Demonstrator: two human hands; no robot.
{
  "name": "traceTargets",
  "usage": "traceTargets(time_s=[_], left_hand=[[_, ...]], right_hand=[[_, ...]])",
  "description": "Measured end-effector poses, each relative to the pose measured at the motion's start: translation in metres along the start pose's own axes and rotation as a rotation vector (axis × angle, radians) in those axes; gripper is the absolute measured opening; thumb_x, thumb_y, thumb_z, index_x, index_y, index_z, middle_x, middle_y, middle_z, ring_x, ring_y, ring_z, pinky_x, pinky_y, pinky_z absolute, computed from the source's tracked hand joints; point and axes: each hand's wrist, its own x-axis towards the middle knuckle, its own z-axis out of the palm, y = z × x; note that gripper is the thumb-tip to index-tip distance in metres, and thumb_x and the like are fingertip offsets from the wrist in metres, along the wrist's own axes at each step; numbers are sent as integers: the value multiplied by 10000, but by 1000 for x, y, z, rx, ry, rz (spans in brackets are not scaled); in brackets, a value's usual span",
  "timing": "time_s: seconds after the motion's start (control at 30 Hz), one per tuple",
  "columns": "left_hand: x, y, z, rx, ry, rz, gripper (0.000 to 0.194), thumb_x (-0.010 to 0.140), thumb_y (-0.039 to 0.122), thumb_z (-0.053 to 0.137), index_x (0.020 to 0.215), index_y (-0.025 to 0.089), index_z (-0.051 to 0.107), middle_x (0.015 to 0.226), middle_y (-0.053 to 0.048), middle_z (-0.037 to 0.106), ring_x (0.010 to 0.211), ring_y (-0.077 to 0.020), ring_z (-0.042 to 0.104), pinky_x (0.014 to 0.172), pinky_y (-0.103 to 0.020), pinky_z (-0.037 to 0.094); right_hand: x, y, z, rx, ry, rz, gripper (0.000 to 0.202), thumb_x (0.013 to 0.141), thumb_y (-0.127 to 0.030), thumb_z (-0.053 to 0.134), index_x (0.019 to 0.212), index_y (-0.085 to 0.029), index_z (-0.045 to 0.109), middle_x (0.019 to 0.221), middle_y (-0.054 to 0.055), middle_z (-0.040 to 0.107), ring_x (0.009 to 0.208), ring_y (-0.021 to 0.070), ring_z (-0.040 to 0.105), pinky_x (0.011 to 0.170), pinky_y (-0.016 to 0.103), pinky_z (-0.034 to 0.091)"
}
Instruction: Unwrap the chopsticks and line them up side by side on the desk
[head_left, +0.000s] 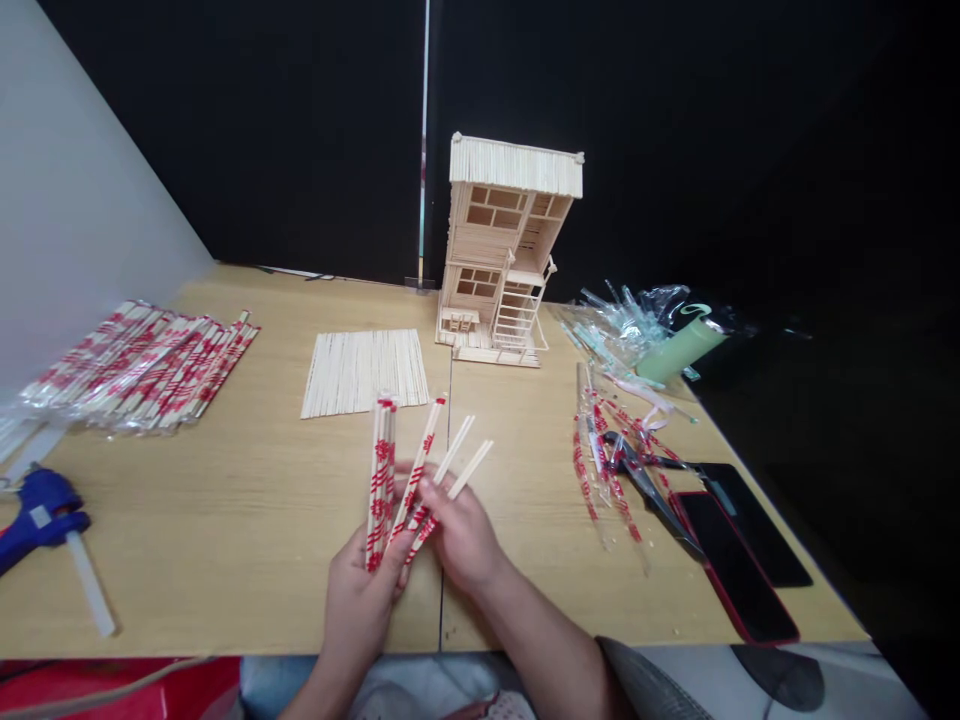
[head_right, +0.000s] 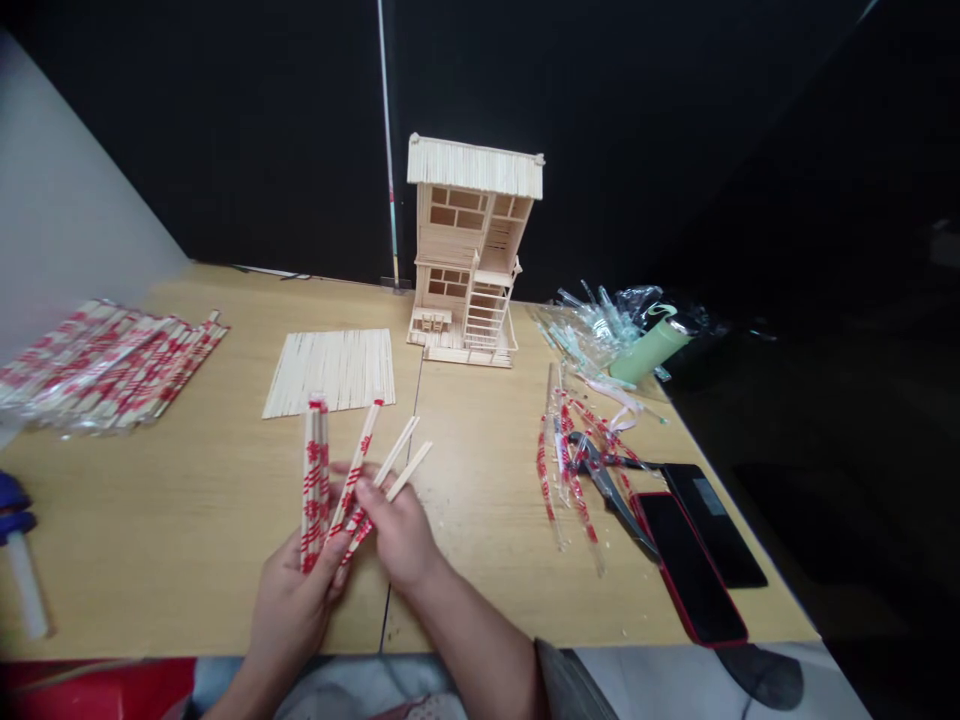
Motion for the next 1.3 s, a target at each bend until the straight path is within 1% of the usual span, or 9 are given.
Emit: traceTargets(time_s=[0.1, 0.2, 0.3, 0.4, 0.63, 0.87, 1.07, 1.23, 1.3], left_hand=[[-5, 5, 2, 27, -63, -19, 597, 710, 763, 700, 658, 189, 546, 451, 43, 461, 415, -93, 382, 419, -202, 317], [-12, 7, 5, 30, -93, -30, 651, 696, 827, 655, 612, 195, 525, 443, 30, 466, 401, -93, 376, 408, -207, 319], [-17, 2, 6, 6, -55, -46, 691, 707, 873, 594, 598, 194, 524, 451, 19, 475, 390, -93, 369, 383, -206, 299], [-17, -2, 4, 0, 6, -48, 620, 719, 793, 665, 629, 191, 546, 464, 22, 495, 400, -100, 403, 388, -205, 322], [-5, 15, 5, 33, 70, 74, 569, 714, 744, 689, 629, 194, 576, 448, 14, 523, 405, -123, 463, 419, -226, 388], [-4, 17, 11, 47, -73, 26, 626, 732, 794, 654, 607, 190, 549, 439, 18, 494, 397, -101, 403, 405, -212, 313], [-4, 14, 10, 20, -77, -4, 730, 714, 910, 556, 641, 184, 557, 439, 28, 463, 397, -96, 375, 405, -210, 291], [1, 13, 11, 67, -160, -13, 706, 714, 879, 598, 609, 185, 532, 434, 35, 440, 411, -92, 369, 422, -208, 302], [1, 12, 11, 64, -179, -9, 692, 728, 860, 607, 624, 179, 548, 435, 43, 428, 414, -88, 359, 421, -203, 298]], right_hand=[[10, -29, -6, 107, 95, -96, 435, 796, -563, 794, 993, -179, 741, 787, 53, 758, 773, 226, 720, 751, 351, 580], [13, -43, -11, -27, 168, -173, 366, 863, -526, 759, 878, -160, 735, 746, 59, 749, 748, 211, 707, 774, 344, 560], [10, -42, -10, -180, 178, -272, 321, 929, -478, 706, 882, -161, 731, 821, 62, 753, 780, 191, 690, 790, 317, 535], [3, -31, -3, -250, 203, -351, 335, 983, -490, 621, 908, -179, 723, 918, 62, 737, 852, 183, 668, 819, 301, 521], [-22, 7, 16, -219, 170, -185, 382, 932, -589, 638, 923, -207, 642, 850, 31, 678, 734, 170, 625, 699, 291, 551], [-5, -23, -6, -105, 150, -156, 418, 877, -600, 707, 914, -184, 725, 828, 43, 712, 747, 179, 670, 688, 281, 557], [-17, 3, -9, -144, 138, -32, 528, 874, -672, 673, 898, -151, 758, 649, 30, 689, 484, 142, 585, 483, 261, 486], [-8, -13, -12, -80, 162, -129, 490, 760, -560, 844, 1040, -177, 724, 841, 44, 755, 689, 170, 688, 658, 280, 572], [-1, -26, -13, -132, 199, -179, 410, 741, -487, 870, 957, -175, 716, 811, 32, 746, 681, 162, 677, 650, 270, 564]])
